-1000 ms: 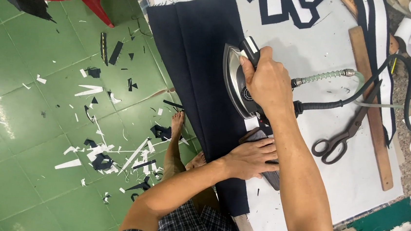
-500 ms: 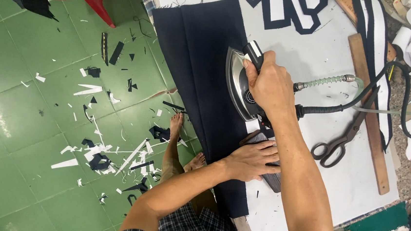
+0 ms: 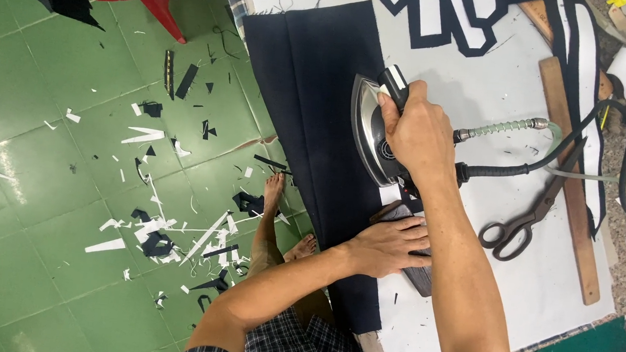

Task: The person irons a piece of black fabric on a white work table using a steam iron and a pressing block. They then use scissors to trim the edges of the fabric and continue ironing the folded material.

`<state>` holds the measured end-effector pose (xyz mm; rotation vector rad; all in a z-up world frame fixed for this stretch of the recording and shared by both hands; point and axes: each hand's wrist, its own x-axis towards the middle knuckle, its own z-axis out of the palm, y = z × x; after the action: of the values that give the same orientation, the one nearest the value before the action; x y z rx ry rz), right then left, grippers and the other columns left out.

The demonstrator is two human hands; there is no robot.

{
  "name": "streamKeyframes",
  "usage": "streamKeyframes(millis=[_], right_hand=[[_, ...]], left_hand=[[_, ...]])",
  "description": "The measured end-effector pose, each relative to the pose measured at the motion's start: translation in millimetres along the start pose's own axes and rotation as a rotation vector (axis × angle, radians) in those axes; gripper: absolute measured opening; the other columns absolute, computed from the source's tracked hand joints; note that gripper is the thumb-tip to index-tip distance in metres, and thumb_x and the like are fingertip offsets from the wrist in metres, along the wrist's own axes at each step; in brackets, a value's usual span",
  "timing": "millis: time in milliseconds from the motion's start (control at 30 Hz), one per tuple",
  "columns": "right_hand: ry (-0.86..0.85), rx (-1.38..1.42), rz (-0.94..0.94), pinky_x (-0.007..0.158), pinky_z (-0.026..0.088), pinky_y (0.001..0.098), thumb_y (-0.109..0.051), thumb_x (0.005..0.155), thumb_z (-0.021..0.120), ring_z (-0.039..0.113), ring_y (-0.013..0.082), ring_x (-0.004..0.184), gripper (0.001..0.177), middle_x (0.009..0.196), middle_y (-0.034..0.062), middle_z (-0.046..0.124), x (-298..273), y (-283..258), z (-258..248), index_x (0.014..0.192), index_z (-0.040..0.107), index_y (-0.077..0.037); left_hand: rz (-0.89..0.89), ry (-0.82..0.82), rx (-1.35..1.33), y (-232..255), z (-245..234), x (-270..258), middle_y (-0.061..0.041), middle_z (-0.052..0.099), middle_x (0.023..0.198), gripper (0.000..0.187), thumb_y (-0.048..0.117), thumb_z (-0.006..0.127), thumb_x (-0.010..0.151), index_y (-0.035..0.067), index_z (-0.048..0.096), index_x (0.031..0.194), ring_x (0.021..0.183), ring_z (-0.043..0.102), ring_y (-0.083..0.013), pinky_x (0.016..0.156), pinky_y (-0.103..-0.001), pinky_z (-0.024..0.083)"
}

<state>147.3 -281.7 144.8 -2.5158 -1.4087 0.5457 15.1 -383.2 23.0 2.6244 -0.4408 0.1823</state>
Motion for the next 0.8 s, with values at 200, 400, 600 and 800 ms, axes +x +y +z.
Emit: streamKeyframes(millis=[200, 400, 600, 800], right_hand=[[-0.041, 0.075, -0.023, 0.058, 0.057, 0.0517, -0.05, 0.111, 0.045, 0.073, 0.0469, 0.073, 0.051, 0.072, 0.0278, 0.066, -2.2, -0.7, -5.2, 0.11, 0.05, 0.001], [-0.128, 0.162, 0.016, 0.089, 0.053, 0.0648, -0.039, 0.111, 0.044, 0.064, 0.0563, 0.109, 0.051, 0.11, 0.0329, 0.062, 2.8, 0.2, -9.9, 0.144, 0.042, 0.0], [-0.171, 0.134, 0.031, 0.09, 0.054, 0.064, -0.047, 0.108, 0.048, 0.067, 0.0551, 0.104, 0.056, 0.104, 0.0348, 0.069, -2.0, -9.7, -21.7, 0.139, 0.043, 0.0], [-0.162, 0.009, 0.129, 0.076, 0.061, 0.0556, -0.057, 0.106, 0.045, 0.074, 0.0472, 0.088, 0.052, 0.085, 0.0249, 0.071, 2.8, -5.1, -6.4, 0.121, 0.049, -0.008]], left_hand=[[-0.12, 0.184, -0.012, 22.5, -6.3, -32.1, -0.015, 0.052, 0.123, 0.057, 0.006, 0.081, 0.075, 0.016, 0.06, 0.127, 0.123, 0.048, -0.0376, 0.114, -0.057, 0.036], [-0.275, 0.432, -0.407, -3.6, -103.4, -140.0, -0.035, 0.056, 0.126, 0.055, 0.047, 0.059, 0.1, 0.008, 0.06, 0.139, 0.116, 0.056, -0.0534, 0.096, -0.063, 0.045], [-0.742, 0.581, -0.159, -79.2, -152.9, -195.6, -0.023, 0.06, 0.126, 0.072, 0.041, 0.082, 0.085, 0.02, 0.057, 0.149, 0.113, 0.063, -0.0431, 0.094, -0.054, 0.05], [-0.795, 0.621, 0.237, -203.6, -164.9, -157.4, -0.02, 0.051, 0.119, 0.068, 0.038, 0.087, 0.082, 0.017, 0.065, 0.142, 0.109, 0.054, -0.0389, 0.094, -0.049, 0.047]])
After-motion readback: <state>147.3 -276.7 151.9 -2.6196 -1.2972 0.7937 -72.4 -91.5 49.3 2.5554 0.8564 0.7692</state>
